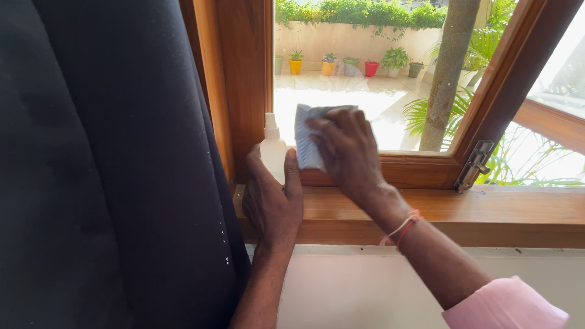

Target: The person cleans a window pane using a spray bottle and a patterned cloth. They repeatedly spray the glass and wipe it in circular and linear motions, focusing on different sections of the window throughout the video.

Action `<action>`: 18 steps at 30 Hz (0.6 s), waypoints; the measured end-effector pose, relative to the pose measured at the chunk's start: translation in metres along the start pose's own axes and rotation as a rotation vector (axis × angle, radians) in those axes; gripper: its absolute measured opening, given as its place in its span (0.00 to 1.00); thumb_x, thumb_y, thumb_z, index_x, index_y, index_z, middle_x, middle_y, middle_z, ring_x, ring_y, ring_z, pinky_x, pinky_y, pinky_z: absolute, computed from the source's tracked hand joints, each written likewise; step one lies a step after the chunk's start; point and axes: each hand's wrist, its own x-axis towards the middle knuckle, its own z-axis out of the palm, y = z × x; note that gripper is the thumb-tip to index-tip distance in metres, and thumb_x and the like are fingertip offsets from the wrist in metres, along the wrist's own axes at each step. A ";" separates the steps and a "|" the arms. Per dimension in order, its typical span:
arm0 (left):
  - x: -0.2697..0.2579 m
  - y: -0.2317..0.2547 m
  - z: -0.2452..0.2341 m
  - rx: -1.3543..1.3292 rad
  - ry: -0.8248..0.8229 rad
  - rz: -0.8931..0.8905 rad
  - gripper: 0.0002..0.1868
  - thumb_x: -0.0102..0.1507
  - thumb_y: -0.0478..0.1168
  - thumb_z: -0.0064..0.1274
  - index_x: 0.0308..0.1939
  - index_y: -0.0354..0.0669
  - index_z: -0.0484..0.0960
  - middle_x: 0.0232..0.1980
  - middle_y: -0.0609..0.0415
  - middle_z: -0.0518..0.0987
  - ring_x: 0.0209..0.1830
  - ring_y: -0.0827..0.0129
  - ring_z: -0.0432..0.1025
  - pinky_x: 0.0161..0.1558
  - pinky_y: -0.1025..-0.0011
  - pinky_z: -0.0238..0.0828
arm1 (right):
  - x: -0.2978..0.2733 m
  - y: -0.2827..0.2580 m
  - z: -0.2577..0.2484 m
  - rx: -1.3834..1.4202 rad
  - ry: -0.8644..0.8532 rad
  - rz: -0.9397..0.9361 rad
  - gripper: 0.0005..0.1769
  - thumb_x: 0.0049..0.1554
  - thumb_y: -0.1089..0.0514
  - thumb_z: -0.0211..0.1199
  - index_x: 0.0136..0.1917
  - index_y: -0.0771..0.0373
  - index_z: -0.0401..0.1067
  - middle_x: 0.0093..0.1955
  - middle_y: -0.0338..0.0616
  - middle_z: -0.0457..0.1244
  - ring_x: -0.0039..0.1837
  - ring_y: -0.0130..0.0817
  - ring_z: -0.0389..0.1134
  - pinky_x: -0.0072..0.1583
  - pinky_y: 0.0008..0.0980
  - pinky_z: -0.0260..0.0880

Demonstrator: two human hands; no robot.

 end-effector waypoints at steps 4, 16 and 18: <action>0.000 -0.005 0.003 0.024 0.015 0.024 0.30 0.74 0.59 0.37 0.67 0.37 0.59 0.47 0.39 0.82 0.42 0.54 0.83 0.40 0.57 0.82 | 0.024 0.006 -0.007 0.012 0.134 0.064 0.13 0.63 0.61 0.70 0.60 0.59 0.75 0.56 0.47 0.62 0.60 0.48 0.61 0.60 0.43 0.65; 0.001 0.006 -0.003 0.015 -0.040 -0.020 0.30 0.72 0.59 0.37 0.66 0.38 0.60 0.45 0.40 0.82 0.41 0.54 0.83 0.36 0.57 0.82 | -0.005 -0.014 0.007 0.017 -0.026 0.038 0.14 0.60 0.58 0.68 0.60 0.56 0.76 0.56 0.41 0.61 0.59 0.41 0.60 0.60 0.42 0.65; 0.002 0.003 -0.001 0.019 -0.024 0.000 0.30 0.73 0.59 0.37 0.66 0.37 0.60 0.45 0.39 0.82 0.42 0.54 0.83 0.37 0.57 0.82 | -0.002 -0.002 0.001 0.019 -0.024 0.023 0.13 0.61 0.58 0.68 0.60 0.57 0.75 0.57 0.41 0.61 0.59 0.41 0.60 0.61 0.41 0.65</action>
